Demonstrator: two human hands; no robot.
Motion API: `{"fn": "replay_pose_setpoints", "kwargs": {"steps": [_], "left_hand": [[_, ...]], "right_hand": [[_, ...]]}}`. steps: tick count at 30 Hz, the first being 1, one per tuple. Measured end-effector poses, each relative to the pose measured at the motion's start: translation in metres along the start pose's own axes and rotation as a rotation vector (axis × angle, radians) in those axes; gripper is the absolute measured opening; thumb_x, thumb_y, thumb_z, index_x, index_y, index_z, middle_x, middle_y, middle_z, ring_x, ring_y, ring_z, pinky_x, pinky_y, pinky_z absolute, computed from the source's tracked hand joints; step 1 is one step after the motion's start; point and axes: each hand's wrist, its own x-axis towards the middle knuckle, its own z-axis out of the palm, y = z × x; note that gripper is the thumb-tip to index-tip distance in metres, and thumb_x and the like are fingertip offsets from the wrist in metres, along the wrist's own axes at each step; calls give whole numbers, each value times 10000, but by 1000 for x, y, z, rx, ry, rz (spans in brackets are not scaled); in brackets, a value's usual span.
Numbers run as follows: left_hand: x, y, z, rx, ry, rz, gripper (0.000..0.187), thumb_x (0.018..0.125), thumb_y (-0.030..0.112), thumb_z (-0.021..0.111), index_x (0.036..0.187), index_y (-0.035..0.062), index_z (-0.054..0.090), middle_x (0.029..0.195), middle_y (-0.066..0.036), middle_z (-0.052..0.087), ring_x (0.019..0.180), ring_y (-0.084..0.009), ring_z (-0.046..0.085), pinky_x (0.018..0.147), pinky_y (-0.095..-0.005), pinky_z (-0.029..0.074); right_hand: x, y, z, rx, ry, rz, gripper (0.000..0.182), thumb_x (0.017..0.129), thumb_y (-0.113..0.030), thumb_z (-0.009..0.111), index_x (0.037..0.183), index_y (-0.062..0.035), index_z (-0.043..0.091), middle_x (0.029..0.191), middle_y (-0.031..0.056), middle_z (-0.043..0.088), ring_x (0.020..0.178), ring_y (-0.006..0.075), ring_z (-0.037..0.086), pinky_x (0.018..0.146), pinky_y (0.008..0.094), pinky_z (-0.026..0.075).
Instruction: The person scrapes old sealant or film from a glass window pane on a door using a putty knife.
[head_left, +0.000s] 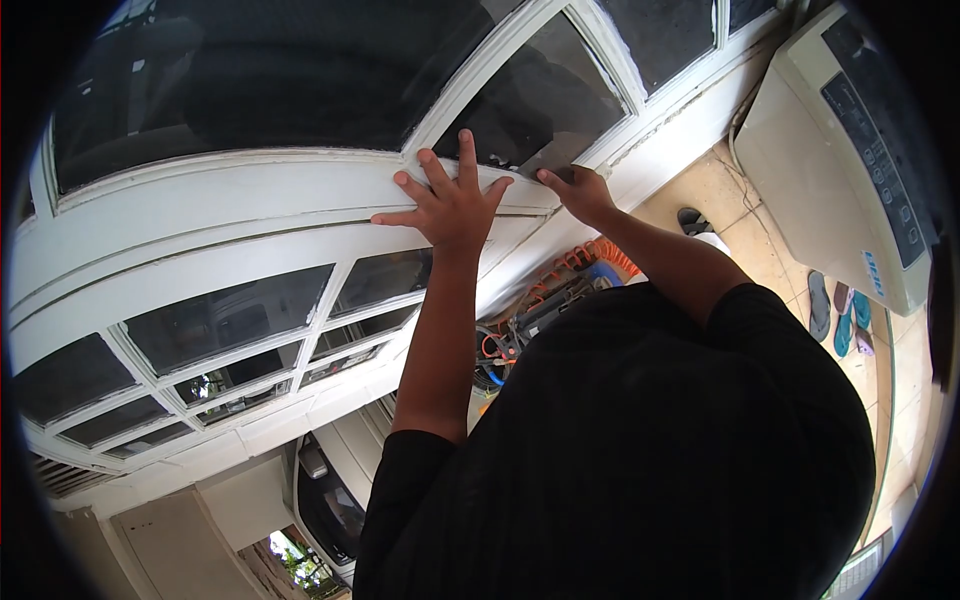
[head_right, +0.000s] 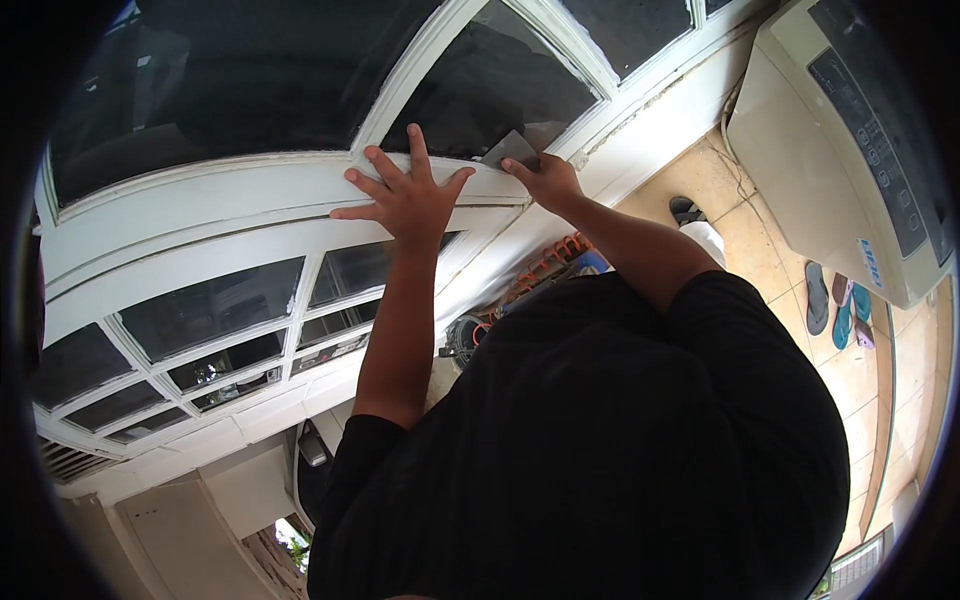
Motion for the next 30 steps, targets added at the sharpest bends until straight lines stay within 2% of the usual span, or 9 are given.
{"fn": "replay_pose_setpoints", "kwargs": {"steps": [2, 6, 9, 13, 16, 18, 20, 23, 30], "left_hand": [[2, 0, 1, -1, 2, -3, 1195, 471, 894, 577, 1462, 288, 297, 1521, -286, -7, 1363, -557, -27, 800, -862, -20], [-1, 0, 2, -14, 13, -5, 1192, 475, 898, 570, 1462, 289, 296, 1520, -287, -10, 1361, -560, -38, 794, -860, -27], [0, 0, 0, 1, 3, 1, 1185, 479, 899, 568, 1460, 290, 301, 1518, -289, 2, 1360, -562, -43, 790, -861, -30], [-4, -1, 1, -21, 18, 1, 1176, 484, 897, 567, 1458, 292, 305, 1517, -287, 16, 1359, -563, -43, 789, -861, -29], [2, 0, 2, -12, -3, -5, 1169, 490, 893, 568, 1458, 292, 306, 1517, -288, 18, 1359, -564, -44, 790, -861, -30], [-1, 1, 1, -21, -6, -3, 1169, 489, 892, 571, 1457, 291, 308, 1516, -289, 18, 1359, -565, -42, 789, -862, -25], [-3, 1, 0, -18, -5, 1, 1171, 489, 892, 572, 1458, 291, 306, 1516, -291, 15, 1358, -566, -42, 789, -863, -20], [1, 0, 1, -9, 5, -5, 1176, 487, 893, 573, 1460, 292, 301, 1517, -290, 5, 1358, -565, -47, 788, -864, -11], [0, 0, -1, -10, -12, 5, 1188, 474, 887, 586, 1463, 297, 292, 1521, -287, -10, 1361, -561, -56, 789, -865, -11]], "right_hand": [[1, 2, 5, -24, 88, -121, 704, 788, -620, 620, 1042, 37, 639, 847, 178, 681, 787, 275, 675, 739, 355, 518], [-4, -8, 1, -14, 17, 2, 710, 792, -623, 612, 1051, 37, 637, 854, 179, 681, 799, 279, 675, 734, 359, 519], [5, 4, 6, -27, 97, -146, 731, 778, -636, 618, 1062, 38, 623, 862, 196, 676, 839, 322, 667, 755, 383, 515], [4, -8, 0, -26, -5, -16, 738, 787, -637, 608, 1086, 38, 606, 911, 225, 668, 914, 346, 652, 815, 391, 500], [2, -6, 1, -22, 66, -139, 741, 786, -635, 612, 1086, 43, 599, 916, 229, 666, 915, 338, 651, 823, 391, 496], [-1, -12, -4, -25, 40, -118, 744, 790, -632, 609, 1100, 44, 592, 917, 222, 667, 908, 330, 651, 823, 388, 495], [-6, -21, -8, 14, -40, 1, 756, 792, -633, 606, 1132, 42, 586, 942, 219, 667, 931, 324, 646, 849, 377, 484], [8, 5, 1, -46, 34, -100, 753, 792, -635, 603, 1119, 42, 587, 913, 214, 669, 901, 320, 655, 819, 380, 497], [7, 2, -1, -39, 2, -20, 757, 783, -647, 602, 1074, 52, 609, 896, 210, 671, 893, 320, 658, 806, 380, 500]]}}
